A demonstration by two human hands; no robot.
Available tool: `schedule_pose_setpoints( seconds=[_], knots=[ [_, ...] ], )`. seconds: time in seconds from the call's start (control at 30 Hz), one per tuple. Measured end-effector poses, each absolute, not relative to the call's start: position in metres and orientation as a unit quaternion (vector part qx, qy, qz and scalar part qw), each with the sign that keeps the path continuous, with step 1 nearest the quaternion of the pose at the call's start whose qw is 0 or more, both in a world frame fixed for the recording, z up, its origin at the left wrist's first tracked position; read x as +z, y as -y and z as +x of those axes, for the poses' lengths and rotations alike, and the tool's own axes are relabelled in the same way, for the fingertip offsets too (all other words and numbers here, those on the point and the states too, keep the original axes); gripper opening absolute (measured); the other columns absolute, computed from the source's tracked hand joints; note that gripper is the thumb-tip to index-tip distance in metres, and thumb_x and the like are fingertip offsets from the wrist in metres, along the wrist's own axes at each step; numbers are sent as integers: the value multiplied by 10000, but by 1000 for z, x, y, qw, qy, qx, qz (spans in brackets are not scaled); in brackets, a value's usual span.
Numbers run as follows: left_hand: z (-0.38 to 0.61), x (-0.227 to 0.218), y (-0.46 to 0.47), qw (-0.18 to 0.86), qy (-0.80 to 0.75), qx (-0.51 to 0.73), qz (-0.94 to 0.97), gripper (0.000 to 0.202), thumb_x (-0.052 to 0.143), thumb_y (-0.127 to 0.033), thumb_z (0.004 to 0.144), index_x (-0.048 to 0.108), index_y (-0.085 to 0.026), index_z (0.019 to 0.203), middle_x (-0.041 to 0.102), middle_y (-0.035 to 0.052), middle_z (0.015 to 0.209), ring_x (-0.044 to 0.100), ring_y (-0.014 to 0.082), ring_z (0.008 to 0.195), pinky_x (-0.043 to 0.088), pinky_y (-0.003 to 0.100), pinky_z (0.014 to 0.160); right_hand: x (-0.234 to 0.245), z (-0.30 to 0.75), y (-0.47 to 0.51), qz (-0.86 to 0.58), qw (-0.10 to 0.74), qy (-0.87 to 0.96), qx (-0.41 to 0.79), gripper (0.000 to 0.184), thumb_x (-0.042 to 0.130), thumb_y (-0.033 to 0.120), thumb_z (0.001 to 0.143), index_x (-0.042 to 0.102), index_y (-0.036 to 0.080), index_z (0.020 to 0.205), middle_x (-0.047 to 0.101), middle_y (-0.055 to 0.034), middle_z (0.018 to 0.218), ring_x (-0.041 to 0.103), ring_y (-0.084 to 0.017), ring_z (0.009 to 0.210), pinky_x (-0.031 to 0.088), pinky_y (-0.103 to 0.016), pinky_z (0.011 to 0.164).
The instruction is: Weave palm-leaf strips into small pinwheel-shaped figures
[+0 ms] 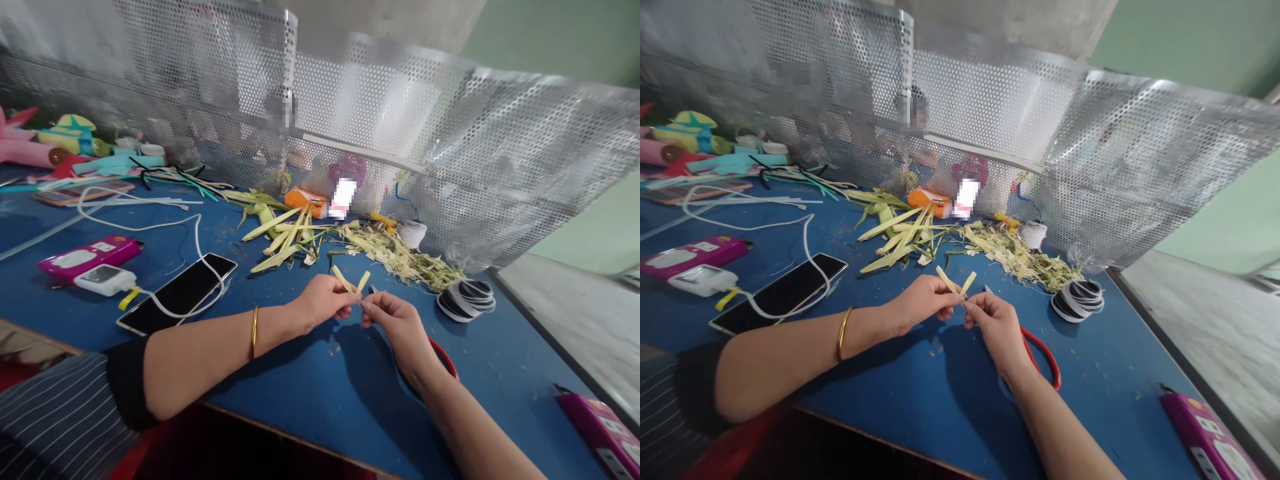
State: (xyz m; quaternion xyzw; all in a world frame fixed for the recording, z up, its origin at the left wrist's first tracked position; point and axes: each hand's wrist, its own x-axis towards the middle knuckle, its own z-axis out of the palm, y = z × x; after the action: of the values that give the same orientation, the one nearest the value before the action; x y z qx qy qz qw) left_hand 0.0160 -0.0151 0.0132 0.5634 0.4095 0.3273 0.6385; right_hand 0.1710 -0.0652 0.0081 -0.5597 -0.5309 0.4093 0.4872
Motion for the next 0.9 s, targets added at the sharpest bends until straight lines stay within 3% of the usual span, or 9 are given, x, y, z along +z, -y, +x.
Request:
schedule_pose_setpoints(
  seconds=[0.27,0.37,0.43,0.5,0.57,0.7,0.9],
  knots=[
    [15,14,14,616,-422,322,583,82,656,-177,773,705,-112,781,568,-23,525,522,86,476,458,223,529,12,172,70,-553,466,552,415,263,717,416,709,631,180,632,594,7,550,527,-138,522,422,-278,554],
    [11,19,12,651,-397,287,581,165,714,-279,734,671,-124,696,547,-31,515,516,86,466,462,236,543,15,181,69,-584,498,567,299,300,641,452,794,640,187,654,598,-5,594,533,-155,596,413,-289,603],
    [10,22,12,671,-378,254,585,289,736,-374,704,614,-136,594,545,-25,519,525,89,472,467,244,556,17,188,67,-603,528,570,177,278,624,448,816,674,192,718,640,-28,704,566,-183,709,422,-305,671],
    [9,25,14,687,-362,222,589,354,730,-453,692,598,-144,581,553,-17,522,535,98,476,473,254,562,18,193,65,-601,526,587,134,247,635,432,809,710,199,780,681,-55,831,594,-217,841,431,-328,758],
    [10,25,17,697,-346,194,597,382,721,-507,682,616,-147,611,556,-16,516,535,106,474,476,261,561,18,193,64,-584,500,604,210,251,647,436,795,728,199,785,700,-67,876,605,-230,886,433,-340,797],
    [12,22,22,675,-332,170,637,370,721,-486,669,594,-152,572,540,-22,497,509,102,471,438,244,538,15,183,65,-545,469,563,407,255,721,438,707,708,184,727,653,-20,697,557,-168,674,421,-291,653],
    [10,18,22,616,-321,192,693,351,657,-386,733,561,-161,481,504,-21,446,441,88,457,350,226,506,10,172,66,-544,523,517,404,258,740,367,670,580,184,582,524,23,587,431,-116,583,352,-245,549]
  ],
)
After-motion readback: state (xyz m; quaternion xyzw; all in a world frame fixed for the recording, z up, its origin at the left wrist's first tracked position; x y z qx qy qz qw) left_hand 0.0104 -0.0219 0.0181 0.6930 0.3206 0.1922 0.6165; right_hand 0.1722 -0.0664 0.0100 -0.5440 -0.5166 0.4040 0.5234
